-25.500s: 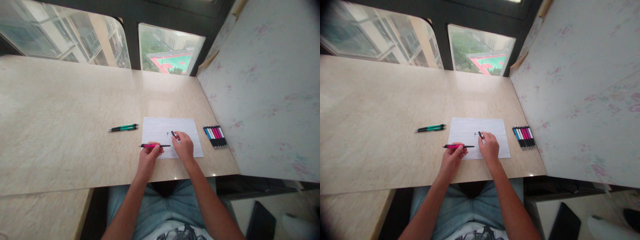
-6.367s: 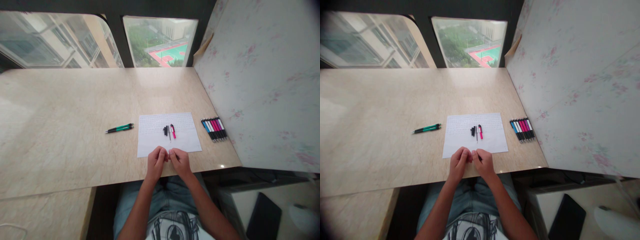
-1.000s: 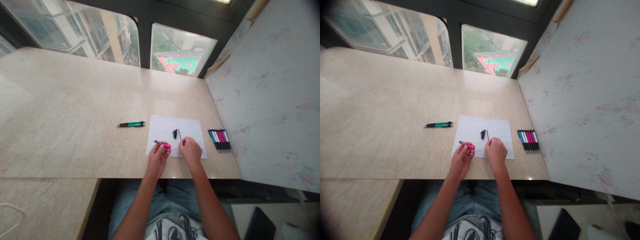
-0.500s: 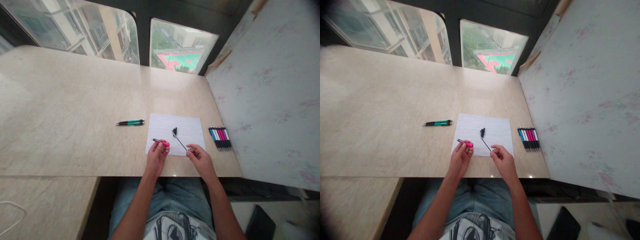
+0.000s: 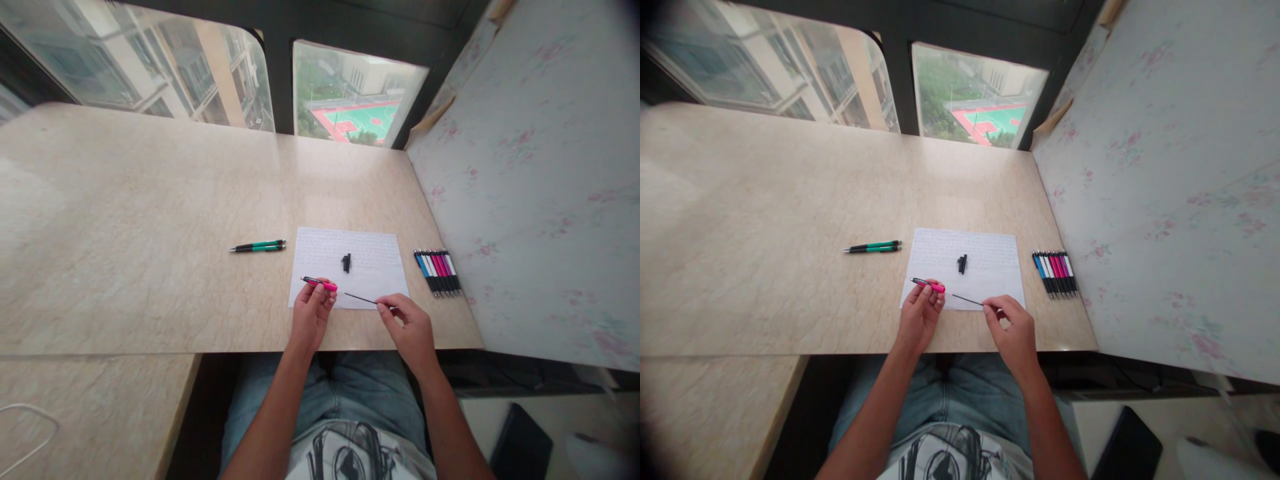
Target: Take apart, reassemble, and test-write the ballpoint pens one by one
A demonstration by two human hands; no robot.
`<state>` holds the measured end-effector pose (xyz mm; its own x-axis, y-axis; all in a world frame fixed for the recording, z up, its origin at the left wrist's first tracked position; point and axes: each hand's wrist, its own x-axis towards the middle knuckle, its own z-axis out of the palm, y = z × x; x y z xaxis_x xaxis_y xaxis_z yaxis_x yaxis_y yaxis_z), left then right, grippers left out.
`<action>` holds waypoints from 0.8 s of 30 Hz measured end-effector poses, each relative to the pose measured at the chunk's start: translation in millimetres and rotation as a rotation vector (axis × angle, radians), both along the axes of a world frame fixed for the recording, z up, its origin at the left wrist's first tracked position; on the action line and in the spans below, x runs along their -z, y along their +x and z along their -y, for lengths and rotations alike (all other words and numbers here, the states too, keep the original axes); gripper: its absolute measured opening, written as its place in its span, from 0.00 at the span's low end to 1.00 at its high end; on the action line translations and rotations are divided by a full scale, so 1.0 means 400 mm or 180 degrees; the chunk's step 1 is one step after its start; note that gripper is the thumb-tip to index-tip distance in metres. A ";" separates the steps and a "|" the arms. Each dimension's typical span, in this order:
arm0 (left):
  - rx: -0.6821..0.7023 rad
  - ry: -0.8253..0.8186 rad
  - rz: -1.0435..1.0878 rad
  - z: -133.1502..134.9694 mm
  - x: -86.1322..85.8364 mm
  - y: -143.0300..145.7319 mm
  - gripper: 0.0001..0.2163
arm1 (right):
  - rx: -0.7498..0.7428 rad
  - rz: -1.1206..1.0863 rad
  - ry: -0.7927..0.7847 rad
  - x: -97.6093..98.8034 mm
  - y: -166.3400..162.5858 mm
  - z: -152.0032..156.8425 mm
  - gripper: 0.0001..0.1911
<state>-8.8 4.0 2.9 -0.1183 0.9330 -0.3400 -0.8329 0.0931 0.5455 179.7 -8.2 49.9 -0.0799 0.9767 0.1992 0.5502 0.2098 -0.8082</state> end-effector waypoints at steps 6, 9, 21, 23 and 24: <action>0.0034 0.0011 -0.0050 0.002 0.004 0.001 0.09 | 0.0040 0.0128 0.0134 -0.003 0.010 0.000 0.05; 0.0038 -0.0008 -0.0151 0.003 -0.001 0.006 0.09 | -0.0002 0.0206 0.0209 -0.002 -0.008 -0.004 0.05; -0.0016 -0.0066 0.0009 0.003 -0.006 -0.001 0.10 | 0.0089 0.0280 0.0381 -0.020 0.002 -0.012 0.04; -0.0005 -0.0077 -0.0012 0.003 -0.004 0.000 0.10 | 0.0115 0.0292 0.0411 -0.024 0.008 -0.010 0.04; 0.0004 -0.0075 -0.0024 0.003 -0.003 0.000 0.10 | 0.0106 0.0297 0.0417 -0.024 0.008 -0.010 0.04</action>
